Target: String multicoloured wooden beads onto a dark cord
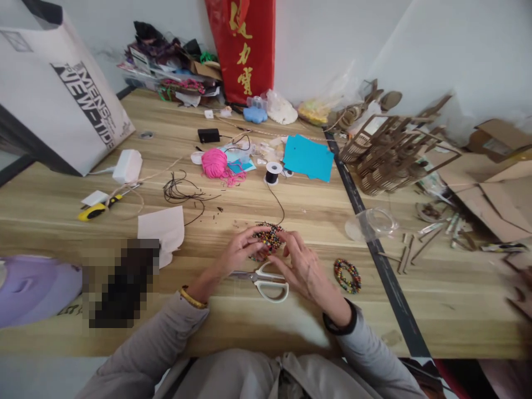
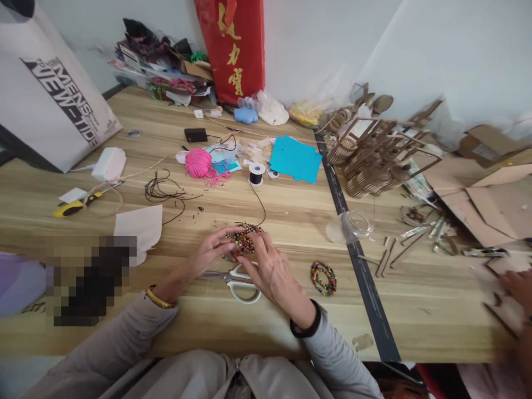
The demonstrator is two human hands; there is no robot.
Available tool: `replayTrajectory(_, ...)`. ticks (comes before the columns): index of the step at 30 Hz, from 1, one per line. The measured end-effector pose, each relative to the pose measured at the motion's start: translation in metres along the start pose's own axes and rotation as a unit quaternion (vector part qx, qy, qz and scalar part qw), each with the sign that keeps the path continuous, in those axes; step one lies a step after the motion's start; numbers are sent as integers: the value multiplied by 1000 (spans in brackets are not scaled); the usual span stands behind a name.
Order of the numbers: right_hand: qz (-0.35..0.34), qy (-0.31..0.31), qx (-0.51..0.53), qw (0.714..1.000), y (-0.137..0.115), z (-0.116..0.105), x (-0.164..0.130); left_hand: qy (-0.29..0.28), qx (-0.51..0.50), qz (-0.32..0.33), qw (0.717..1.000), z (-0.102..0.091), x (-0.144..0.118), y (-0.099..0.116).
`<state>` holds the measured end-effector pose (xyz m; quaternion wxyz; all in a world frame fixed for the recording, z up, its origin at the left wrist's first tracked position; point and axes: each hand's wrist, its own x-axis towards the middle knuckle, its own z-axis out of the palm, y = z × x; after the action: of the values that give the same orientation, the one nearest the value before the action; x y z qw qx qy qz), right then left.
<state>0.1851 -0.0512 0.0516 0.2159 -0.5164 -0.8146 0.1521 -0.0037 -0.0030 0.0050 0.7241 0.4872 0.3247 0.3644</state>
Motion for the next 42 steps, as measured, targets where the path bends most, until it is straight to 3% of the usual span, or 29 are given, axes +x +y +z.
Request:
replayTrajectory(4,-22,-49,31,998,8,8,2,-52,53,7,997,8,-4,-5)
replayTrajectory(9,-9,-37,33,999,9,16,-1,-72,125,31,989,15,-9,-5)
replayTrajectory(13,0,-42,11,999,0,10,-6,-69,197,66,976,20,-12,-5)
replayTrajectory(17,15,-21,-4,1000,0,-5,-15,-62,217,56,973,21,-12,-4)
replayTrajectory(23,132,84,-10,988,28,-34,-38,43,224,67,971,20,-8,2)
replayTrajectory(28,261,172,64,948,56,-53,-63,59,255,93,961,18,-8,3)
replayTrajectory(32,329,212,83,916,81,-54,-90,68,244,106,961,18,-8,4)
replayTrajectory(36,374,138,-29,917,98,-46,-113,67,232,109,964,19,-9,4)
replayTrajectory(42,380,1,-241,893,93,-46,-120,70,237,108,963,19,-10,6)
